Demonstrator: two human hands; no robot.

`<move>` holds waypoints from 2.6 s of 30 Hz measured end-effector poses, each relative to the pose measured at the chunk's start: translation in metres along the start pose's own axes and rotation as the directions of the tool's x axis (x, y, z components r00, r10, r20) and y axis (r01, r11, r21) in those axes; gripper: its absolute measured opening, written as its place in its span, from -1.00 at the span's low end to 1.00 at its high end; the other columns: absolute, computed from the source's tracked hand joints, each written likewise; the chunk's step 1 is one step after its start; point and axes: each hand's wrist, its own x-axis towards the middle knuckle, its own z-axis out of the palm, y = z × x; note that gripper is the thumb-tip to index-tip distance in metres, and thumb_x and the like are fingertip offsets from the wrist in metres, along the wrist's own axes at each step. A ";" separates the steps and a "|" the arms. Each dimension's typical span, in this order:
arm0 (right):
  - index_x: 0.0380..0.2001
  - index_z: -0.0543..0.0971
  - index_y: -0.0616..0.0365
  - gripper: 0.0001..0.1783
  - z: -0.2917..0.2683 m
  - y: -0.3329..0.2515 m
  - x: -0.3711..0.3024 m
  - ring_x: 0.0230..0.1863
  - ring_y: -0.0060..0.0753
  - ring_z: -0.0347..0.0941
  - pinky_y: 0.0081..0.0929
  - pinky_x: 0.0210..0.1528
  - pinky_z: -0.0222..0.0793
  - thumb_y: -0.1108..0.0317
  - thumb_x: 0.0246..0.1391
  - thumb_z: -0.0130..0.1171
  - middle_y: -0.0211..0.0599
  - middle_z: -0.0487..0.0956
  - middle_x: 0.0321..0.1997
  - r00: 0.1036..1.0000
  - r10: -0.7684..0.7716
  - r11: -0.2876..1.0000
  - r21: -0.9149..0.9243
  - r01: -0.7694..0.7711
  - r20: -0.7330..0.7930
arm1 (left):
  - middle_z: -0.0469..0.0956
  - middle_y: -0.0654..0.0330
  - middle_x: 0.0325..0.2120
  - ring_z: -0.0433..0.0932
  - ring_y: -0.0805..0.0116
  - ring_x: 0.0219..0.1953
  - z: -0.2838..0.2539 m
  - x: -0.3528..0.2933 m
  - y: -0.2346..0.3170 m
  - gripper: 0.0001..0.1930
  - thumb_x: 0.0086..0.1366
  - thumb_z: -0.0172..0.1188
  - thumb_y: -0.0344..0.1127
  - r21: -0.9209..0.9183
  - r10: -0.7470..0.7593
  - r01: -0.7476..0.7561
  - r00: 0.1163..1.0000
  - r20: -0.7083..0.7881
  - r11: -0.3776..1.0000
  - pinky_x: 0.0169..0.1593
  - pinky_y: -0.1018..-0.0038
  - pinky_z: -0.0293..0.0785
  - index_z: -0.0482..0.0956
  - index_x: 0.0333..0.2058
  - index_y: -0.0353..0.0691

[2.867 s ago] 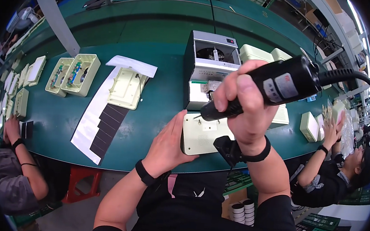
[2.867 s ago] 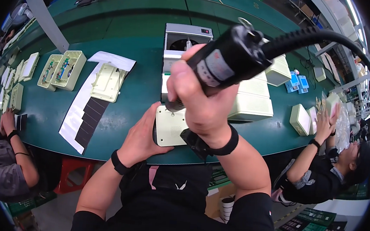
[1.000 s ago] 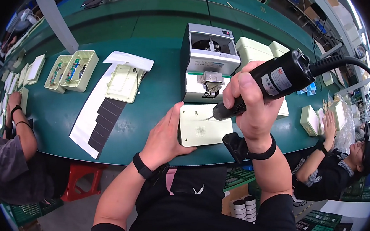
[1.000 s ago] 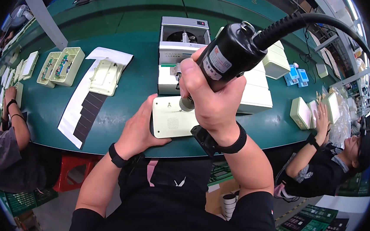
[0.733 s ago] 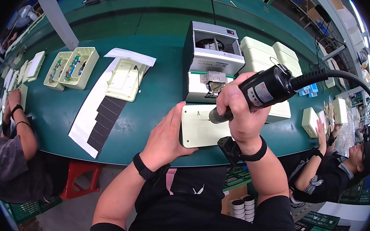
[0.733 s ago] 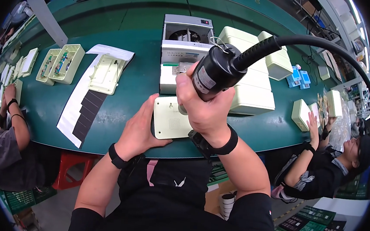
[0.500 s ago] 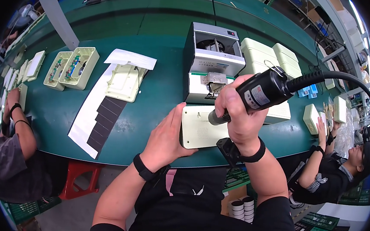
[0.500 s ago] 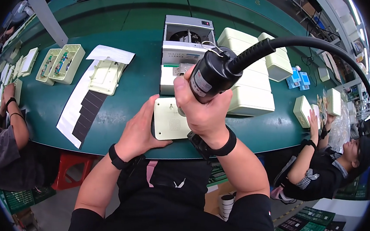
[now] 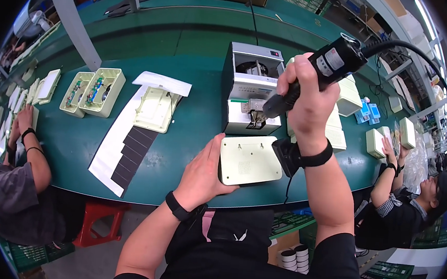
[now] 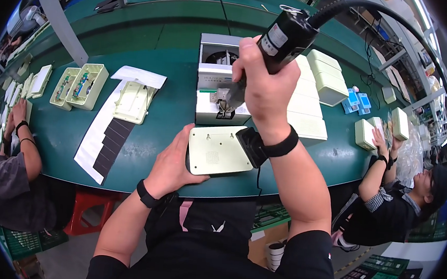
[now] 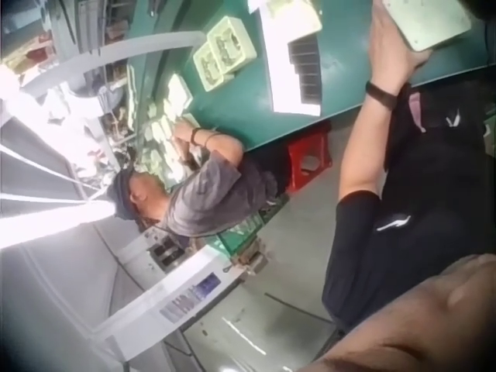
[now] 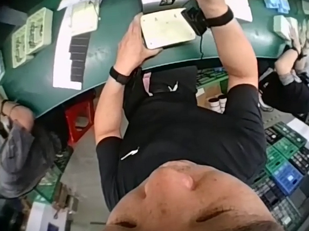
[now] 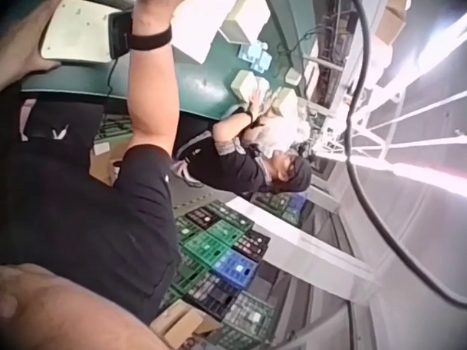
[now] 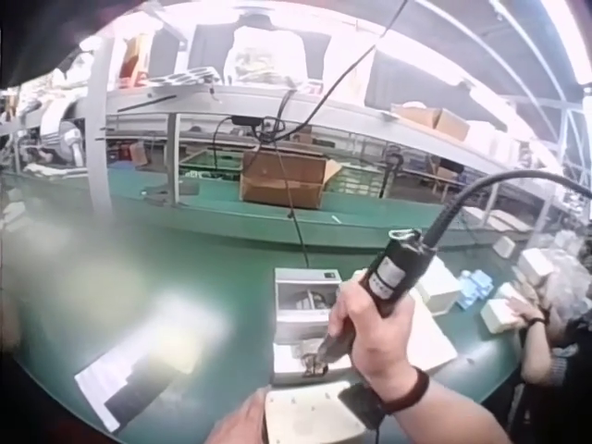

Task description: The person drives screws into a plastic housing with a power screwdriver, then places a speaker and circuit board into a new housing, connects a wire, and presses a cover onto it.

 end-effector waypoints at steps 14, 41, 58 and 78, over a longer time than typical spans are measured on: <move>-0.05 0.29 0.14 -0.65 0.011 -0.045 -0.092 -0.60 -0.46 0.34 -0.44 -0.49 0.39 0.25 0.30 0.20 -0.32 0.42 -0.51 0.925 0.118 0.975 0.132 -0.176 0.361 | 0.41 -0.14 0.22 0.50 -0.15 0.22 0.000 -0.001 -0.003 0.20 -0.19 0.69 -0.23 -0.033 0.060 -0.062 0.996 -0.065 0.998 0.21 0.17 0.53 0.09 0.38 -0.32; -0.11 0.37 0.18 -0.77 0.004 -0.035 -0.040 -0.59 -0.43 0.41 -0.44 -0.52 0.36 0.34 0.29 0.14 -0.30 0.46 -0.49 0.992 -0.073 0.982 0.181 0.053 0.103 | 0.39 -0.09 0.28 0.48 -0.11 0.26 -0.002 -0.001 -0.003 0.22 -0.18 0.68 -0.17 -0.038 0.003 -0.003 1.000 -0.005 0.999 0.24 0.17 0.52 0.09 0.41 -0.27; -0.11 0.40 0.17 -0.74 -0.048 -0.057 -0.063 -0.64 -0.43 0.32 -0.45 -0.54 0.33 0.29 0.29 0.19 -0.32 0.38 -0.54 0.991 0.130 0.990 0.058 -0.131 0.022 | 0.44 -0.12 0.21 0.50 -0.14 0.22 -0.006 0.004 0.006 0.18 -0.18 0.69 -0.21 -0.008 -0.001 0.001 1.000 -0.008 1.000 0.19 0.14 0.54 0.12 0.37 -0.30; -0.14 0.33 0.19 -0.72 -0.064 -0.015 -0.108 -0.64 -0.46 0.30 -0.45 -0.55 0.36 0.37 0.22 0.22 -0.26 0.42 -0.54 0.986 0.165 0.986 0.017 -0.165 0.003 | 0.44 -0.15 0.21 0.54 -0.16 0.19 0.001 0.003 0.002 0.23 -0.20 0.72 -0.21 0.029 0.042 -0.042 0.999 -0.019 0.999 0.18 0.16 0.57 0.09 0.39 -0.30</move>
